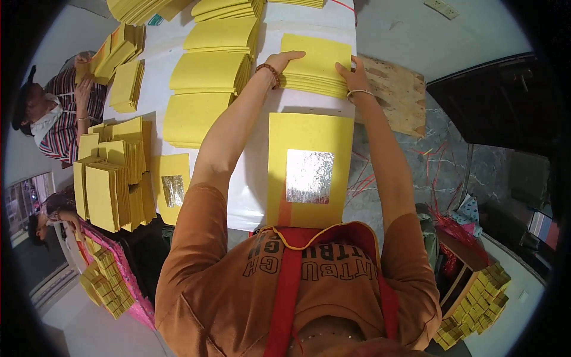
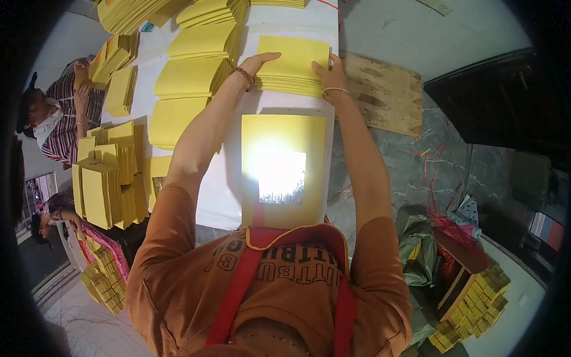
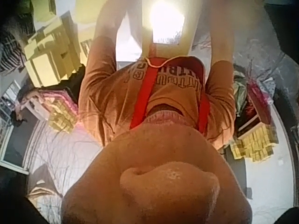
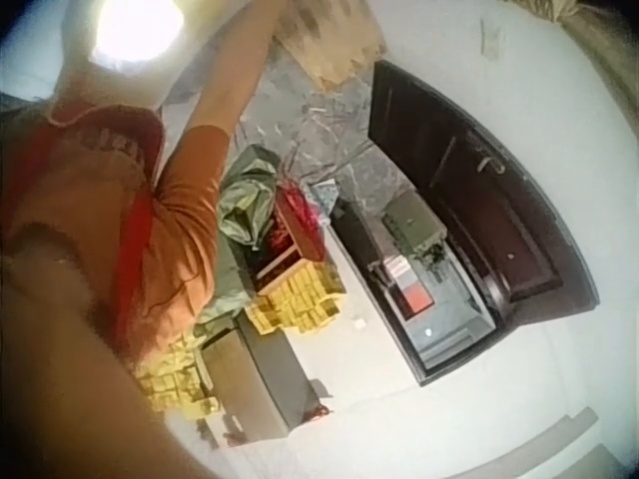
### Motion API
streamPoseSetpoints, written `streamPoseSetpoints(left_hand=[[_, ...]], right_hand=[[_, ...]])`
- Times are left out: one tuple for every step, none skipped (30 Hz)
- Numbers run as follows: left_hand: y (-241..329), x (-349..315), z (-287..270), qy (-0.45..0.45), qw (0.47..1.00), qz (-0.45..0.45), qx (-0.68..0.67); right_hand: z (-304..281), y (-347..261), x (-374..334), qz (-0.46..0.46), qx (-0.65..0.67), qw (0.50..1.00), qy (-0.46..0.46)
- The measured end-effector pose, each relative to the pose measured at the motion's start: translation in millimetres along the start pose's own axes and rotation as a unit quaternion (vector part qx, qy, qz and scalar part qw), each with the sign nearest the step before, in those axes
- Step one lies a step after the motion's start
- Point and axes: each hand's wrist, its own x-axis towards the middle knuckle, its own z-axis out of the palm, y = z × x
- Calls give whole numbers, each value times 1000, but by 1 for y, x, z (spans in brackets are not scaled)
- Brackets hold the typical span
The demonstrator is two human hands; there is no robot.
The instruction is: Organizing and stacking yellow joss paper sheets with silver foil.
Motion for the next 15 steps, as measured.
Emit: streamPoseSetpoints(left_hand=[[1, -5, 3, -2, 1000, 9, -16], [3, -10, 5, -4, 1000, 9, -15], [5, -17, 6, -29, 999, 12, -27], [6, -22, 6, -54, 998, 14, -38], [3, -26, 4, -55, 998, 14, -38], [2, -28, 3, -72, 994, 77, -21], [1, -28, 2, -89, 986, 139, -5], [-3, -22, 1, -50, 986, 162, -3], [-1, -23, 4, -52, 985, 163, -3], [-1, -26, 6, -83, 967, 241, 3], [0, -28, 8, -114, 942, 317, 9], [2, -31, 9, -114, 942, 317, 8], [4, -34, 10, -144, 937, 317, 11], [5, -35, 10, -175, 932, 317, 14], [1, -34, 10, -173, 932, 317, 13]], right_hand=[[-1, -1, -3, 0, 0, 1000, 1], [-3, -2, -7, -4, 45, 999, -15], [-5, -3, -11, -8, 91, 995, -32], [-8, -5, -15, -8, 91, 995, -32], [-13, -7, -19, -1, 84, 995, -49], [-19, -9, -20, 4, 76, 995, -66], [-23, -6, -18, 1, 76, 995, -65], [-27, -1, -16, -47, 54, 996, -53], [-31, 2, -15, -92, 32, 994, -41], [-37, 2, -13, -93, 31, 994, -40], [-43, 2, -10, -108, 81, 987, -90], [-46, 1, -9, -123, 130, 974, -142], [-49, 2, -9, -122, 129, 974, -142], [-51, 3, -10, -153, 93, 975, -136], [-52, 4, -12, -184, 57, 973, -130]])
